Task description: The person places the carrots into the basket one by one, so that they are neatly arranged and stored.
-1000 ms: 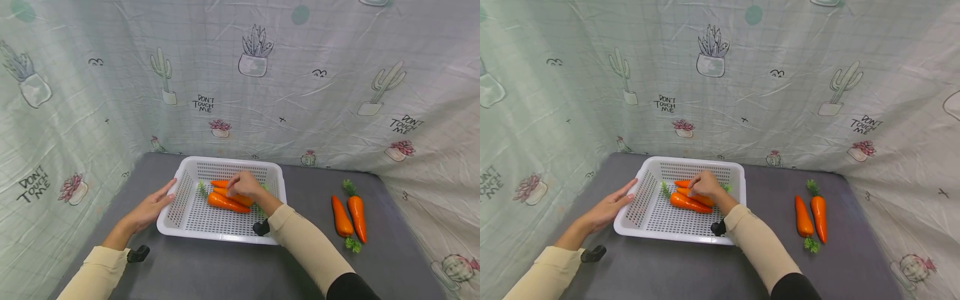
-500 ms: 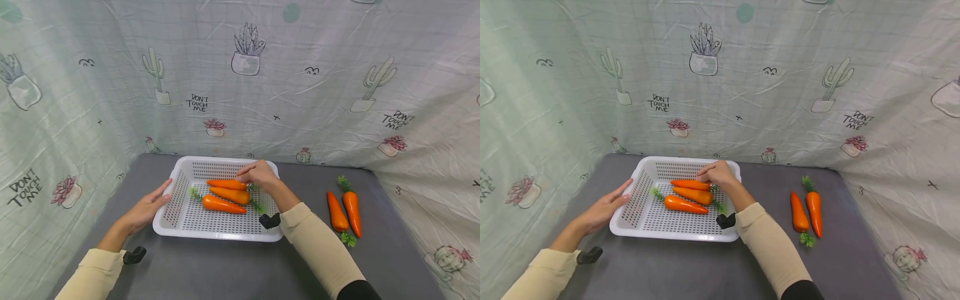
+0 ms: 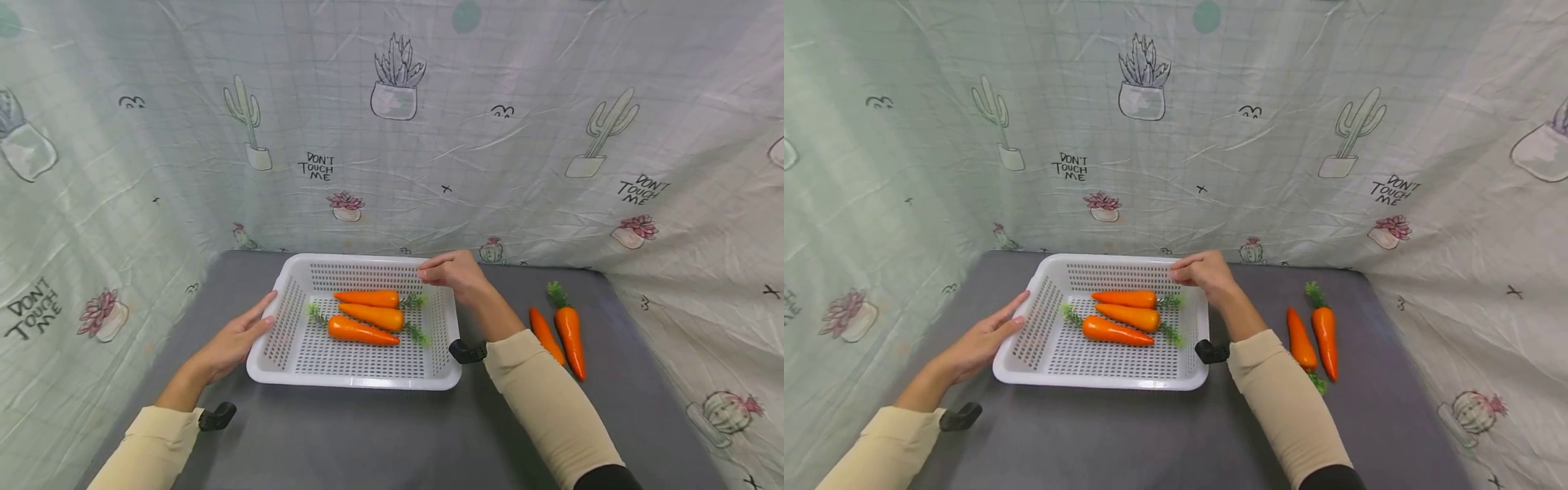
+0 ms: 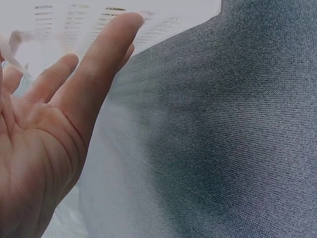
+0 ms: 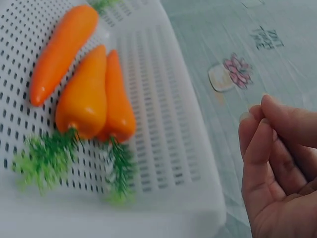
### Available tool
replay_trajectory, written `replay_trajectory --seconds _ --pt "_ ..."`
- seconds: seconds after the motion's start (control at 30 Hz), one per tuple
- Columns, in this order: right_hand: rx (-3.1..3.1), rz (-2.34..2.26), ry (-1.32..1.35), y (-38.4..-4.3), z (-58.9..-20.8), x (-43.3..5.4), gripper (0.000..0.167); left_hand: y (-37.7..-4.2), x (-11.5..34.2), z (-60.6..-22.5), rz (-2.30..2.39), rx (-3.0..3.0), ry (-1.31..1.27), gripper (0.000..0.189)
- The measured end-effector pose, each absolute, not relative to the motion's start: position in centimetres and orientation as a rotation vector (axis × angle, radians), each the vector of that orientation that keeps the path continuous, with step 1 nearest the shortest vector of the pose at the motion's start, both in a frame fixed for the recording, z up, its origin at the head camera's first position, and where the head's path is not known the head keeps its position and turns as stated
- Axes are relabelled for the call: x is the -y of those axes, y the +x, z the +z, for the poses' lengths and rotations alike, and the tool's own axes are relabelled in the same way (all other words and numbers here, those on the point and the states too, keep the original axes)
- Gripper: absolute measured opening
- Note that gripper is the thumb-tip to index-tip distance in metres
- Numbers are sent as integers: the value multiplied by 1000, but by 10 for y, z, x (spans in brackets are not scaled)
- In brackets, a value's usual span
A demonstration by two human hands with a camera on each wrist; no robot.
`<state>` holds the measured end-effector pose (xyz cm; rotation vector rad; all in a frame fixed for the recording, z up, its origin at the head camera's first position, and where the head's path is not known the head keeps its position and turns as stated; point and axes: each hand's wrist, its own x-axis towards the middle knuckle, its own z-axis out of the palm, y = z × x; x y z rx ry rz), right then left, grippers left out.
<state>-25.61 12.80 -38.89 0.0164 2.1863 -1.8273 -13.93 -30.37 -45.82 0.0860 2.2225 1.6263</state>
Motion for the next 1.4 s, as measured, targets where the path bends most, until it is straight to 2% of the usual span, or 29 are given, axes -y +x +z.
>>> replay_trajectory --seconds 0.5,0.93,1.2,1.4 --pt "-2239 -1796 54 -255 -390 -186 40 -139 304 -461 1593 -2261 66 71" --pt "-2273 -1774 118 -243 -393 -234 48 -140 303 -461 1603 -2249 59 70" --pt "-2257 -1801 218 -228 -400 -268 43 -142 300 -463 1614 -2233 88 71" --pt "-2254 -1839 276 -221 -407 -284 26 -142 301 -464 1630 -2225 111 72"
